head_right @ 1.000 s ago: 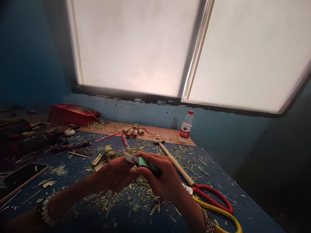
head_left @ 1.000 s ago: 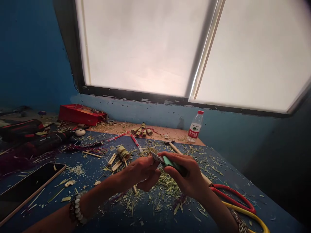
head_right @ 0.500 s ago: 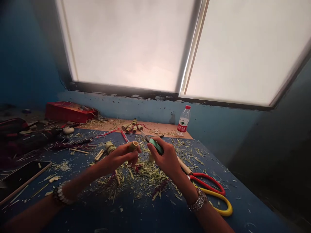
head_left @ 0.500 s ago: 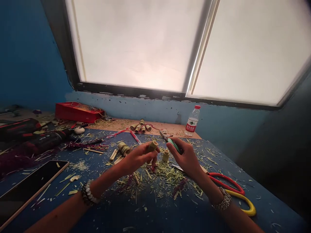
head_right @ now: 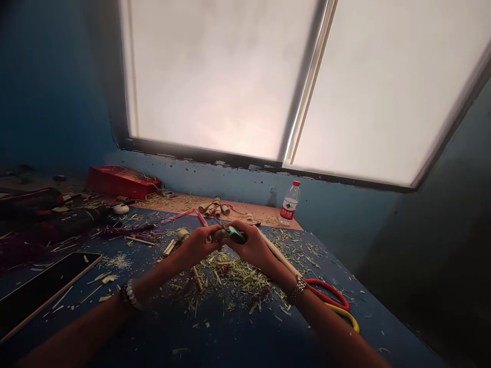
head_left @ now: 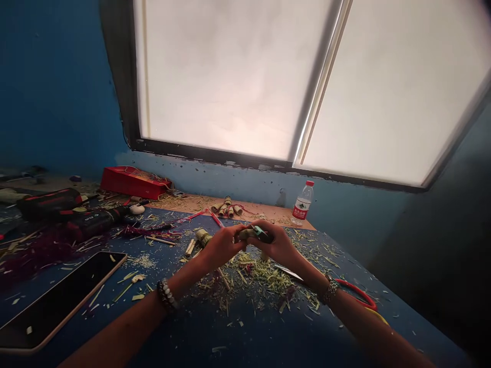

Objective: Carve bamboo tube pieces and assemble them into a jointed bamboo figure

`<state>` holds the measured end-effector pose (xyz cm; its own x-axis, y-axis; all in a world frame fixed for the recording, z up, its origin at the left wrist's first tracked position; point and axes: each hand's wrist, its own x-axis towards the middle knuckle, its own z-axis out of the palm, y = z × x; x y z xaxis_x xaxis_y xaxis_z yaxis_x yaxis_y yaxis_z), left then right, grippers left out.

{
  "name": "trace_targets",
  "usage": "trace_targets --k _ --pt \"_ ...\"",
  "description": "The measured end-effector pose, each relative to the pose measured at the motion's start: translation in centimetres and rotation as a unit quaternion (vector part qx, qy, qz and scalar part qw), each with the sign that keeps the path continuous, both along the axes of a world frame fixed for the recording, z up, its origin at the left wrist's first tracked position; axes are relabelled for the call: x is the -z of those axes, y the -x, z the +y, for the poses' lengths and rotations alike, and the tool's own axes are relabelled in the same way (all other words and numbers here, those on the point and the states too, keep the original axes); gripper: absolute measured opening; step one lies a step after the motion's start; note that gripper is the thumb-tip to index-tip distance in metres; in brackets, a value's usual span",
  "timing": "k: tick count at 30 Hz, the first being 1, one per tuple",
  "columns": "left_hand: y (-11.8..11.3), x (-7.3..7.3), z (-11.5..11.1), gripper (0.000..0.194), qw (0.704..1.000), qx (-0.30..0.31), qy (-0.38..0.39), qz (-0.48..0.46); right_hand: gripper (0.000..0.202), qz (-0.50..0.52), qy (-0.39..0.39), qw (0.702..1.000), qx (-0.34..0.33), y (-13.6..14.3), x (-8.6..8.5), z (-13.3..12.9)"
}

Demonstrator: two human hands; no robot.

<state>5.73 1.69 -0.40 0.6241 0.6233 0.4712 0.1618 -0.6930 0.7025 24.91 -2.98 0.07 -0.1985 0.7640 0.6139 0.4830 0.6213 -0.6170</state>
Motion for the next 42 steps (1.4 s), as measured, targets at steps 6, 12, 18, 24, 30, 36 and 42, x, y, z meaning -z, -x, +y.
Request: trace_targets --k 6,12,18,24,30,36,42 --pt "0.6 -1.1 0.2 0.038 0.998 0.009 0.025 -0.060 0.032 0.062 -0.047 0.995 0.064 0.4 1.1 0.5" --pt "0.8 -1.3 0.5 0.031 0.996 0.036 0.031 -0.075 0.026 0.092 -0.076 0.987 0.108 1.6 2.8 -1.1" --pt "0.3 -1.0 -0.6 0.020 0.990 0.072 0.004 -0.117 0.027 0.084 -0.093 0.988 0.090 1.6 3.2 -1.9" --pt "0.4 -1.5 -1.5 0.018 0.988 0.088 -0.009 -0.126 0.028 0.089 -0.092 0.990 0.056 1.4 3.2 -2.3" --pt "0.4 -1.5 -1.7 0.022 0.985 0.088 -0.002 -0.148 0.024 0.084 -0.090 0.991 0.050 1.7 3.0 -2.6" --pt "0.4 -1.4 -1.7 0.019 0.981 0.082 -0.041 -0.168 0.020 0.036 -0.124 0.990 0.060 2.1 2.2 -3.1" --pt "0.4 -1.4 -1.6 0.014 0.985 0.070 -0.057 -0.150 0.017 0.015 -0.117 0.991 0.061 1.6 2.4 -3.1"
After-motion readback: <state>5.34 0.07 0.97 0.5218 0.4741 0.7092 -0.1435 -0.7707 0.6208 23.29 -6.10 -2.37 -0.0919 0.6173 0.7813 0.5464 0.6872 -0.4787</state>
